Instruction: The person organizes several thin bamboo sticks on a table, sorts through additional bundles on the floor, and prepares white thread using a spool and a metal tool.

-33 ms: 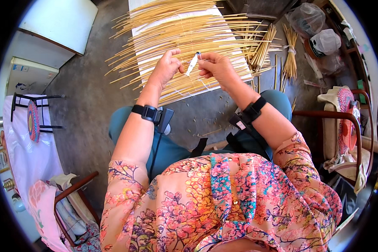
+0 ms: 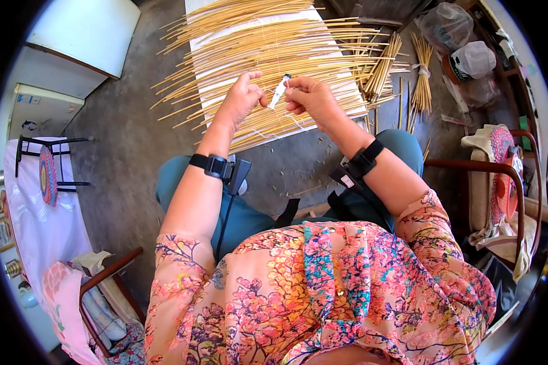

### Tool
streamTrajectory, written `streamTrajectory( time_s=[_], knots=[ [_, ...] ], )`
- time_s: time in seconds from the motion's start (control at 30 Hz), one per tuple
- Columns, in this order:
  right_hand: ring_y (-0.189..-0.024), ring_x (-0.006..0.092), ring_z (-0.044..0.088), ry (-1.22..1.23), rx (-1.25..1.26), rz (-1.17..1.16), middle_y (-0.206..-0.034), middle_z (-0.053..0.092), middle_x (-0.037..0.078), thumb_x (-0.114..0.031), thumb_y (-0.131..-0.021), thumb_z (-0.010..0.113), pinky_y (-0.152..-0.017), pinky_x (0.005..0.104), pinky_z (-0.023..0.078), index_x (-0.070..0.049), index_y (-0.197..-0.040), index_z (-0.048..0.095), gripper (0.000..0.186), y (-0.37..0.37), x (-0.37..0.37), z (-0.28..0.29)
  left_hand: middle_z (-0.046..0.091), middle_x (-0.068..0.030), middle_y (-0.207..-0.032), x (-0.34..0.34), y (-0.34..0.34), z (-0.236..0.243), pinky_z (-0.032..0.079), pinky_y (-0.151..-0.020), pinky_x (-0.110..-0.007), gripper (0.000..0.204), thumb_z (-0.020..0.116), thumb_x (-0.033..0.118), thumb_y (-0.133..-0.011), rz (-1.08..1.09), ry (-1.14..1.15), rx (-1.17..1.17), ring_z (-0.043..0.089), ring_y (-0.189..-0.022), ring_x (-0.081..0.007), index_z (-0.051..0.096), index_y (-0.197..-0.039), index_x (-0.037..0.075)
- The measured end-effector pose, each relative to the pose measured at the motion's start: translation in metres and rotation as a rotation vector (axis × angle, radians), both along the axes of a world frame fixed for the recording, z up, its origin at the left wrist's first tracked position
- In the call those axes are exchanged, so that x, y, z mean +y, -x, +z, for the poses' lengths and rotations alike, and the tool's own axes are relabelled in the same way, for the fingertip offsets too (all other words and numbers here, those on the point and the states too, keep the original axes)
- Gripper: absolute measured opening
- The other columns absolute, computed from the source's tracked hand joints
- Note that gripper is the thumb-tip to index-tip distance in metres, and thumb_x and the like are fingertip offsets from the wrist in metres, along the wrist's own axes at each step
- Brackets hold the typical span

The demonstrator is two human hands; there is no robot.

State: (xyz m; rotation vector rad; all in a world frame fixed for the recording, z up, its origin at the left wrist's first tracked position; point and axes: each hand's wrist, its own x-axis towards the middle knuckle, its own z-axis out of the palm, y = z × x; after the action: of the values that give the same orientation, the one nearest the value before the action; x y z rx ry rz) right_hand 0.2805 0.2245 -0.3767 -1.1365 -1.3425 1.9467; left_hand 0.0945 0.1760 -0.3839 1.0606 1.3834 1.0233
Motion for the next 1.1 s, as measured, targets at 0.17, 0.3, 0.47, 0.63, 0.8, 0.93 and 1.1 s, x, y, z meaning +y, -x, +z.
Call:
streamTrajectory(
  time_s=[0.17,0.3,0.47,0.63,0.8,0.93,1.1],
  knots=[
    [-0.059,0.0070,0.056,-0.071,-0.084,0.093,-0.074,0.062,0.004,-0.012,-0.085,0.059,-0.052,0.0194,0.044,0.001,-0.102,0.060,0.021,0.010,-0.002,-0.025,0.058,-0.0054,-0.074,-0.006,-0.010,-0.016,0.043,-0.070,-0.022,0.041,0.044,0.002,-0.086,-0.136,-0.020,0.135,0.054,-0.073,-0.0111,0.036,-0.127,0.001],
    [-0.058,0.0068,0.056,-0.265,-0.147,0.143,-0.069,0.062,0.003,-0.012,-0.084,0.058,-0.051,0.0203,0.044,-0.001,-0.094,0.061,0.015,0.018,-0.010,-0.019,0.057,-0.0052,-0.073,-0.009,-0.021,-0.010,0.044,-0.069,-0.024,0.040,0.045,-0.002,-0.086,-0.100,0.003,0.076,0.054,-0.073,-0.0105,0.037,-0.125,0.001],
    [-0.054,0.0130,0.060,-0.451,-0.297,0.070,-0.064,0.062,0.008,-0.015,-0.082,0.058,-0.049,0.0261,0.046,-0.002,-0.084,0.060,0.013,0.020,-0.008,-0.034,0.056,-0.0045,-0.072,-0.011,-0.020,-0.006,0.043,-0.066,-0.023,0.040,0.045,-0.001,-0.086,-0.126,-0.038,0.117,0.053,-0.069,-0.0103,0.038,-0.125,0.001],
    [-0.051,0.0143,0.060,-0.310,-0.245,-0.051,-0.062,0.061,0.009,-0.016,-0.081,0.058,-0.047,0.0276,0.046,-0.001,-0.082,0.059,0.015,0.014,-0.003,-0.044,0.055,-0.0035,-0.073,-0.014,-0.016,-0.010,0.036,-0.054,-0.018,0.040,0.045,0.003,-0.086,-0.112,-0.034,0.051,0.044,-0.060,-0.0057,0.039,-0.125,0.002],
    [-0.052,0.0120,0.059,-0.063,-0.169,-0.099,-0.066,0.060,0.006,-0.016,-0.082,0.059,-0.045,0.0242,0.046,0.000,-0.082,0.058,0.015,0.004,0.006,-0.055,0.055,-0.0029,-0.074,-0.016,-0.018,-0.001,0.028,-0.043,-0.013,0.040,0.048,0.006,-0.084,-0.050,0.104,-0.106,0.036,-0.055,-0.0013,0.041,-0.124,0.002],
    [-0.053,0.0121,0.058,0.031,-0.154,-0.105,-0.068,0.059,0.006,-0.014,-0.083,0.058,-0.045,0.0236,0.046,-0.001,-0.083,0.057,0.013,0.003,0.008,-0.058,0.055,-0.0035,-0.072,-0.013,-0.019,0.001,0.026,-0.039,-0.013,0.036,0.048,0.005,-0.084,0.022,0.173,-0.211,0.036,-0.053,-0.0016,0.044,-0.119,0.000],
    [-0.055,0.0135,0.058,0.079,-0.139,-0.280,-0.072,0.059,0.007,-0.011,-0.085,0.055,-0.047,0.0238,0.046,0.000,-0.085,0.054,0.011,0.003,0.008,-0.055,0.055,-0.0046,-0.069,-0.011,-0.020,-0.003,0.025,-0.037,-0.013,0.030,0.047,0.004,-0.084,0.100,0.226,-0.223,0.036,-0.050,-0.0016,0.046,-0.114,-0.001]
  ],
)
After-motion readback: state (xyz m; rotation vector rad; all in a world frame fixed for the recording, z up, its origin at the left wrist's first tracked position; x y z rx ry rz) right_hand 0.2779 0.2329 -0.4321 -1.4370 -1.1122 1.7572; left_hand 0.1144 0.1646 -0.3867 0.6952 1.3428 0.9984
